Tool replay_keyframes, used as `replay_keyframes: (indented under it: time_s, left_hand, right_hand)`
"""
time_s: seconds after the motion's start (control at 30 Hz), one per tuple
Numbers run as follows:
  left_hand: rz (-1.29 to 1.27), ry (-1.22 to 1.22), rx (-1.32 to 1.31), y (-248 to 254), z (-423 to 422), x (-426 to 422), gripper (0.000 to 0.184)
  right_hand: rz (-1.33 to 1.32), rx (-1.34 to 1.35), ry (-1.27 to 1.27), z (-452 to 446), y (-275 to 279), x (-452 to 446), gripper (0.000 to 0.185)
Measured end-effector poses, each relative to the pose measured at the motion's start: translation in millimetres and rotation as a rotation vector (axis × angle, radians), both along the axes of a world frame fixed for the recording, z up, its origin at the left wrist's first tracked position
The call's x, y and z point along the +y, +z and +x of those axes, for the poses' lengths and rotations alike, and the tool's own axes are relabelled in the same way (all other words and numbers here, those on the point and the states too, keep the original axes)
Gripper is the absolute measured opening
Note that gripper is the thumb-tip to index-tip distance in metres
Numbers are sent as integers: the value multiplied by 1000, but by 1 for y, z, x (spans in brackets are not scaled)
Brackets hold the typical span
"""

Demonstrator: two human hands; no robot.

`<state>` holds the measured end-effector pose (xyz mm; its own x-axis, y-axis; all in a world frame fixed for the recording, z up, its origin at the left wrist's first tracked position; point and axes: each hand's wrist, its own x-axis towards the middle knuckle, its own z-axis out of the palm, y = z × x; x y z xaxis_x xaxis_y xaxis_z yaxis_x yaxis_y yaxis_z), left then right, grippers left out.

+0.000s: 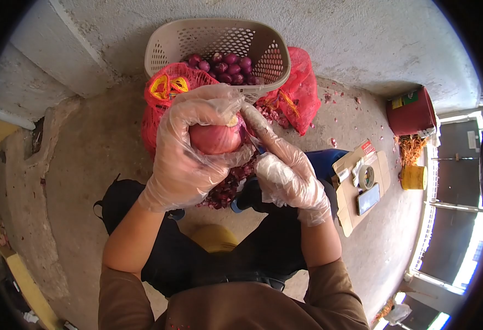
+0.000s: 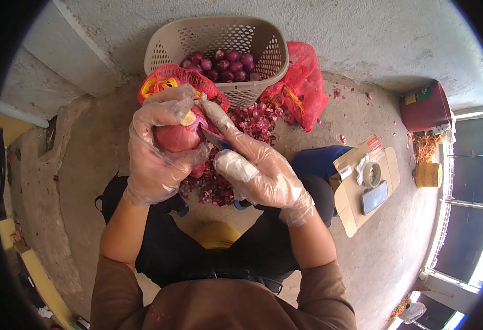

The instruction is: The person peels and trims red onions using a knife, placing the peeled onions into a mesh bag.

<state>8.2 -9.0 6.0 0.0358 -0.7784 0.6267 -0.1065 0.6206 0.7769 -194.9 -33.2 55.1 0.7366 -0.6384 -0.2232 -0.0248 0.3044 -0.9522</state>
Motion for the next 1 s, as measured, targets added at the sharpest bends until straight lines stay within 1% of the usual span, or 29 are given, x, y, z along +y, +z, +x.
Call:
replay_keyframes:
  time_s: [0.13,0.2,0.27,0.37,0.43,0.53,0.6,0.73,0.83,1.0]
  left_hand:
    - [-11,9,-37,4,0,0,61]
    - [-3,-1,-13,3,0,0,60]
    - [2,-5,-10,2,1,0,60]
    - [4,-7,-15,1,3,0,60]
    - [9,-20,6,-1,3,-1,60]
    - [17,-32,6,1,1,0,59]
    - [27,-29,13,0,1,0,58]
    - [34,-23,-51,-1,3,1,57]
    - [14,19,9,0,-2,0,54]
    - [13,21,10,0,-2,-1,54]
  right_hand:
    - [-76,3,-42,4,-4,2,63]
    - [-74,16,-14,1,-6,1,62]
    - [-137,22,-44,3,-8,1,62]
    - [-89,23,-34,0,-5,-1,62]
    - [-78,55,-20,-2,-3,-2,62]
    - [-177,126,-33,1,-5,-1,63]
    - [-198,161,-34,1,-5,-3,63]
    - [-167,190,-16,1,2,-3,62]
    - [-138,211,-2,0,6,-2,62]
    - [-99,241,14,-1,11,-1,61]
